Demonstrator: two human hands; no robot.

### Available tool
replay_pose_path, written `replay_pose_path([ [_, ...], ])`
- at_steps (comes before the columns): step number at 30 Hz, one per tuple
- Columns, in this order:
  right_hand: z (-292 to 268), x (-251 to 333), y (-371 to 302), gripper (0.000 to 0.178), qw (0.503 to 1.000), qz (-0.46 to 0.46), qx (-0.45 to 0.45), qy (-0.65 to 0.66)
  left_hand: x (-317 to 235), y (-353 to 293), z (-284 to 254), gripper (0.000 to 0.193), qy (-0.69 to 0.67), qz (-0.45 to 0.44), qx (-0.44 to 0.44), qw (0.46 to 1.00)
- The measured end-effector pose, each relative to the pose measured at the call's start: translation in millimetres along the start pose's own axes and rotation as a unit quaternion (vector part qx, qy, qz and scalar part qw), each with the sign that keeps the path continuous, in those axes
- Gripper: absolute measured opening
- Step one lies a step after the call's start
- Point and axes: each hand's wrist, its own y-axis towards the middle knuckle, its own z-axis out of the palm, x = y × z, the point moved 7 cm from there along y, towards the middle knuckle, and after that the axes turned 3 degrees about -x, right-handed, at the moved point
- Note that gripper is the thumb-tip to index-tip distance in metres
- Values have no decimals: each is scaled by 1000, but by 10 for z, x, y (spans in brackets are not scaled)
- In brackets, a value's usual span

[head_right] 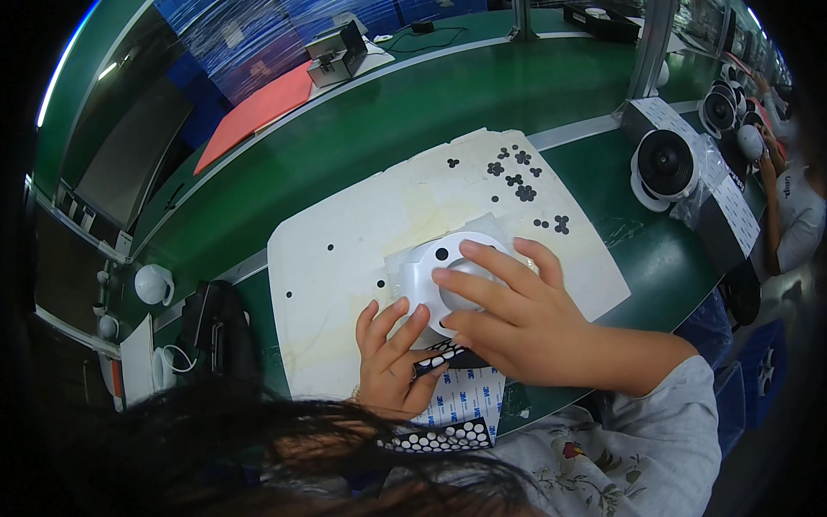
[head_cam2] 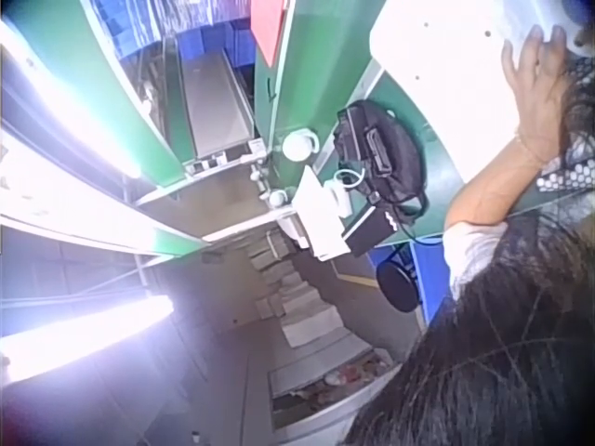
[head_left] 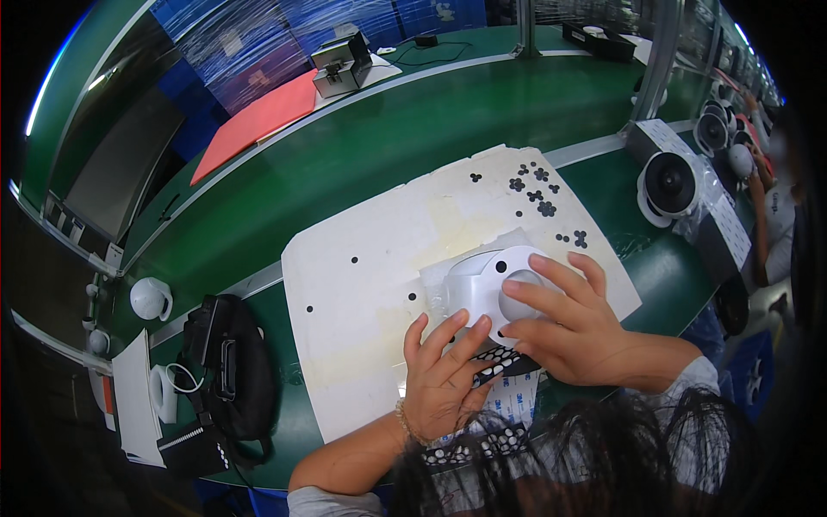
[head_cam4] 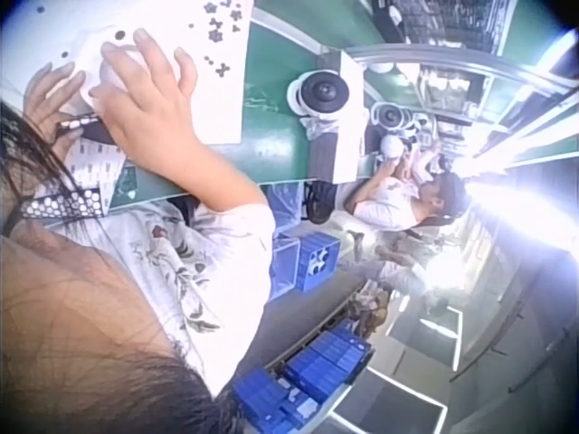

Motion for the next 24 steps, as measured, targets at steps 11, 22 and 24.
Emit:
replay_pose_path([
  [11,15,-7,-308,10,994,-78,-69,20,28,-16,4,16,5,-10,-11,1000],
  [22,35,-426,-321,5,955,164,-79,234,11,-15,21,16,14,2,-24,1000],
  [24,38,-417,-313,5,956,164,-74,232,9,-18,23,16,14,2,-26,1000],
])
